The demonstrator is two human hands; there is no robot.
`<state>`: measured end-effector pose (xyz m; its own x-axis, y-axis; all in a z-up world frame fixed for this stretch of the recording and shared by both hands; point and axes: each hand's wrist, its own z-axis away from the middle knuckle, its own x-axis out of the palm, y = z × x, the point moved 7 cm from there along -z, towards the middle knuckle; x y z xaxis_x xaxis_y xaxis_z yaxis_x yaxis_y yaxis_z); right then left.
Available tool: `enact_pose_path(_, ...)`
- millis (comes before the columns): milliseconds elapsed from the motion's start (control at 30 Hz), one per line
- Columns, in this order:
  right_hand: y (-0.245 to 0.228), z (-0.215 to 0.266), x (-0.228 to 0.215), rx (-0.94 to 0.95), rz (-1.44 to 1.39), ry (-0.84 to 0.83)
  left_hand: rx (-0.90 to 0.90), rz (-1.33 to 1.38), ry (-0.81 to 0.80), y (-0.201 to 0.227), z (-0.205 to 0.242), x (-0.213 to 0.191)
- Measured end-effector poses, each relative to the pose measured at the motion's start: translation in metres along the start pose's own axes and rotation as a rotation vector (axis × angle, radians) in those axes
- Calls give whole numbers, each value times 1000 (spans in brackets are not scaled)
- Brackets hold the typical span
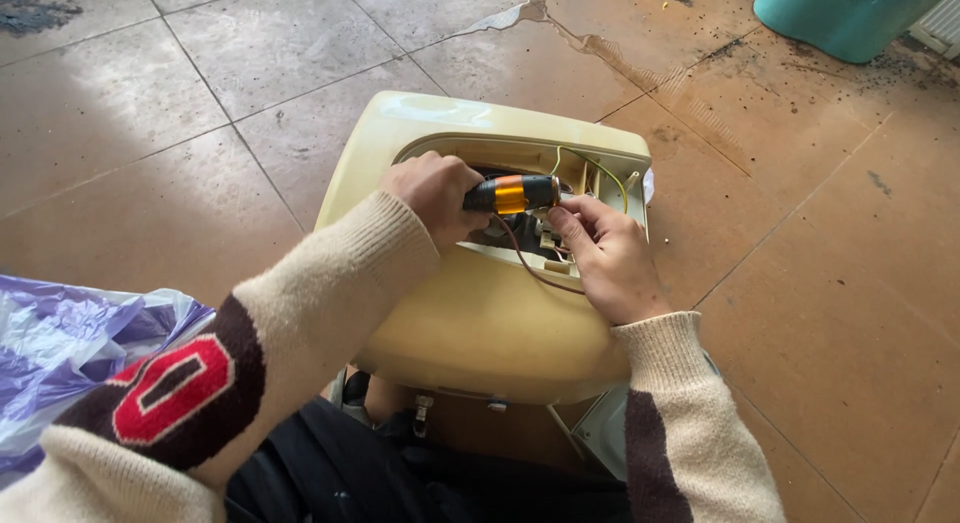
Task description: Disassembling a water heater by removing screws and the front panel to access internal wiring.
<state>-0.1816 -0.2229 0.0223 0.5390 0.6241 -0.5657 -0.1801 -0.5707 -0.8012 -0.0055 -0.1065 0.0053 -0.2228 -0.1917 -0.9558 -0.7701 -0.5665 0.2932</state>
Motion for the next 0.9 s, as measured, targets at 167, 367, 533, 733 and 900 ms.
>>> enact_pose_path(167, 8, -6, 3, 57, 45, -10, -29, 35, -5, -4, -10, 14)
enact_pose_path(367, -15, -13, 11, 98, 200, -82, -12, 44, 67, -15, 5, 8)
enact_pose_path(533, -25, -21, 12, 59, 351, -112, -52, 42, 195, -29, 24, -4)
enact_pose_path(733, -23, -26, 24, 2, 419, -140, -97, 146, 314, -49, 12, 4)
enact_pose_path(900, -20, -25, 27, -53, 320, -129, -69, 141, 247, -44, 8, 10)
